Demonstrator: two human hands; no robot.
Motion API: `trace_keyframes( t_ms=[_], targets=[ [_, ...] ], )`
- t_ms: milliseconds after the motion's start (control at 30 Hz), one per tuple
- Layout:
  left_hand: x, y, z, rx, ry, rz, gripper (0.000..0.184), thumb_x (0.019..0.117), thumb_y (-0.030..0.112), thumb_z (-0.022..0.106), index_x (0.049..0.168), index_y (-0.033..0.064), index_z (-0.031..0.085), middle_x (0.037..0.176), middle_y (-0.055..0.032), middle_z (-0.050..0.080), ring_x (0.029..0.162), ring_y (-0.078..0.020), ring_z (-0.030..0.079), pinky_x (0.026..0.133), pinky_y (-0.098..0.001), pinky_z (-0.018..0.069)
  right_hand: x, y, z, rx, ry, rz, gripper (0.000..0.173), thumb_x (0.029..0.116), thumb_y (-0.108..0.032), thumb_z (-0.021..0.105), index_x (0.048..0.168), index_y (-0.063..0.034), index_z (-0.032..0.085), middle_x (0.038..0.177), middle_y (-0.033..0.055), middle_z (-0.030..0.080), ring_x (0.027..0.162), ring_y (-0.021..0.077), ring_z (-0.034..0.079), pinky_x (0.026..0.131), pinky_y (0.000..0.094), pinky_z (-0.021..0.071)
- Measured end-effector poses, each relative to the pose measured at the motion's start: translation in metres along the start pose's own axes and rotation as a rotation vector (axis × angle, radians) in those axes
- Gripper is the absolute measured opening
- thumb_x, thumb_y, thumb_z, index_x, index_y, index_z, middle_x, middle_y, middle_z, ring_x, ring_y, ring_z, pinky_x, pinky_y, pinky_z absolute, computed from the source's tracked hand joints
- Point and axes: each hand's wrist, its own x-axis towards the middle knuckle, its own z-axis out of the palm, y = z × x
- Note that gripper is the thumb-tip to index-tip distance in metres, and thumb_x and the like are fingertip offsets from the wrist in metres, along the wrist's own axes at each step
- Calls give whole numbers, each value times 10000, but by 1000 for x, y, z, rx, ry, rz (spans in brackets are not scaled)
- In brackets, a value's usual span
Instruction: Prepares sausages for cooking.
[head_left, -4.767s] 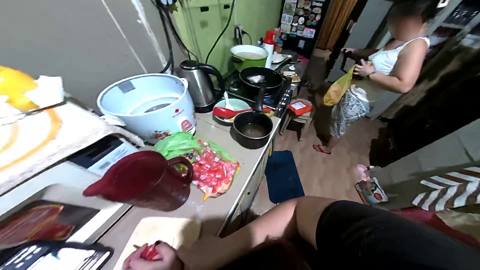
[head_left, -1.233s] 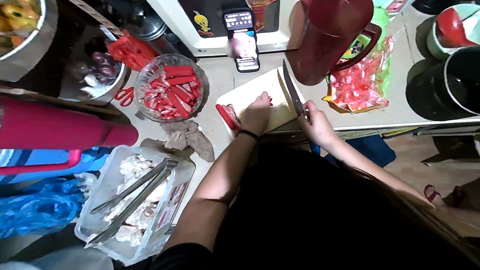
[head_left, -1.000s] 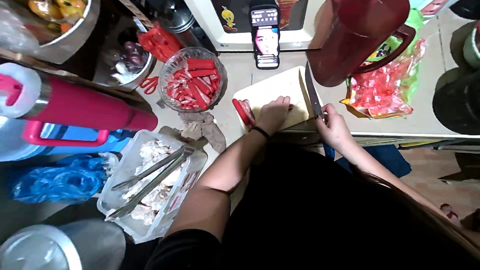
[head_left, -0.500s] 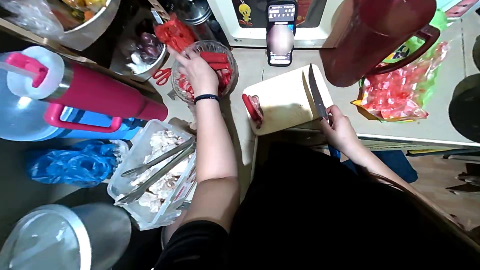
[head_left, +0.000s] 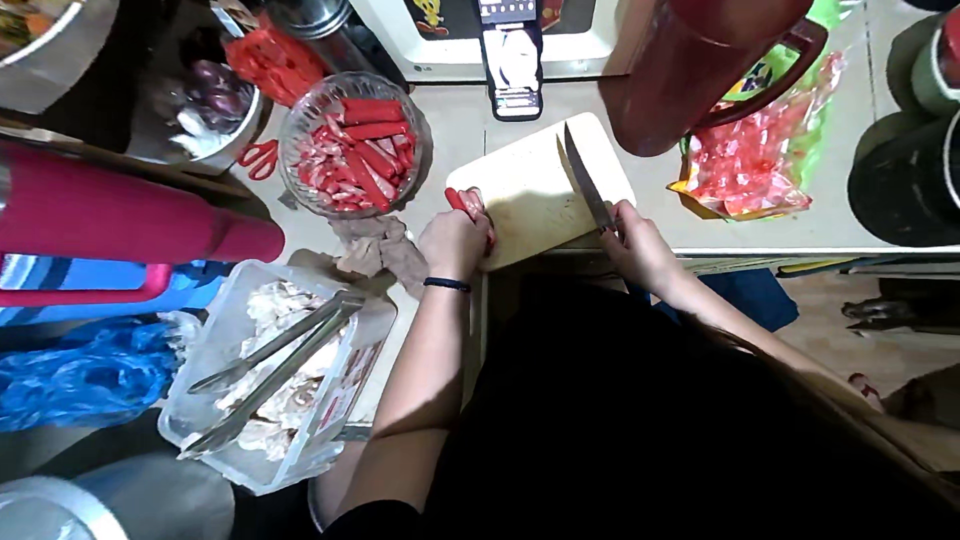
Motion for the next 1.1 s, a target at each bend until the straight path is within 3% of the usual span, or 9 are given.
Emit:
trace_keyframes(
  t_ms=[167, 267, 500, 667, 800, 867, 933, 1033, 1100],
  targets=[
    [-2, 7, -6, 103, -32, 60, 441, 1031, 418, 511, 952, 41, 725, 1029, -246, 718, 1049, -455, 683, 800, -690, 495, -1, -1, 2, -16, 11, -27, 228, 1041, -122, 517, 1240, -10, 522, 795, 137, 624, 661, 294, 639, 615, 502, 540],
    [4, 11, -3, 158, -39, 88, 416, 1008, 433, 534, 960, 73, 737, 1024, -217, 728, 1037, -430, 694, 791, -671, 513, -8, 10, 6, 8, 61, -67, 234, 1043, -135, 532, 1256, -43, 511, 761, 126, 607, 588, 271, 611, 514, 471, 522],
    [10, 22, -13, 134, -52, 117, 439, 972, 397, 622, 829, -15, 668, 951, -265, 687, 972, -469, 677, 734, -683, 498, -3, 1, -1, 11, 12, 21, 249, 1042, -126, 503, 1255, 1, 531, 840, 156, 641, 718, 313, 659, 662, 516, 551],
    [7, 45, -2, 44, 66, 293, 376, 952, 383, 629, 879, 23, 708, 925, -226, 708, 956, -434, 691, 750, -662, 507, -3, 5, 0, 21, 8, 32, 220, 1042, -141, 491, 1220, -18, 529, 756, 116, 593, 642, 281, 617, 600, 497, 523],
    [4, 56, 23, -35, 57, 432, 611, 953, 634, 579, 1039, 41, 698, 968, -196, 708, 980, -400, 692, 806, -616, 523, -2, -3, -4, -83, -34, 131, 229, 1073, -185, 440, 1240, -45, 513, 785, 140, 609, 707, 338, 652, 629, 554, 526],
    [8, 46, 38, -101, 206, 538, 528, 985, 535, 598, 1138, 42, 705, 1067, -188, 712, 1058, -410, 665, 887, -609, 515, -2, -6, -8, -170, -82, 206, 268, 1098, -215, 411, 1288, -55, 515, 858, 174, 651, 806, 383, 687, 691, 590, 536],
    [18, 31, 57, -115, 371, 656, 481, 996, 428, 607, 1307, 65, 659, 1309, -174, 650, 1238, -432, 564, 1040, -649, 389, -1, -7, -8, -236, -119, 228, 299, 1102, -218, 409, 1340, -65, 507, 917, 192, 675, 873, 404, 698, 740, 603, 545],
    [15, 25, 75, -77, 398, 693, 649, 988, 471, 591, 1510, 98, 502, 1541, -143, 507, 1450, -441, 400, 1177, -720, 155, 2, -15, -4, -341, -126, 157, 307, 1079, -185, 438, 1346, -55, 514, 910, 209, 684, 872, 427, 709, 732, 600, 555],
    [8, 31, 82, -53, 360, 716, 697, 977, 466, 611, 1545, 93, 459, 1592, -149, 449, 1487, -453, 350, 1170, -743, 148, 7, -27, -2, -400, -152, 129, 338, 1083, -183, 450, 1399, -73, 498, 916, 221, 685, 892, 440, 707, 745, 603, 553]
  ],
)
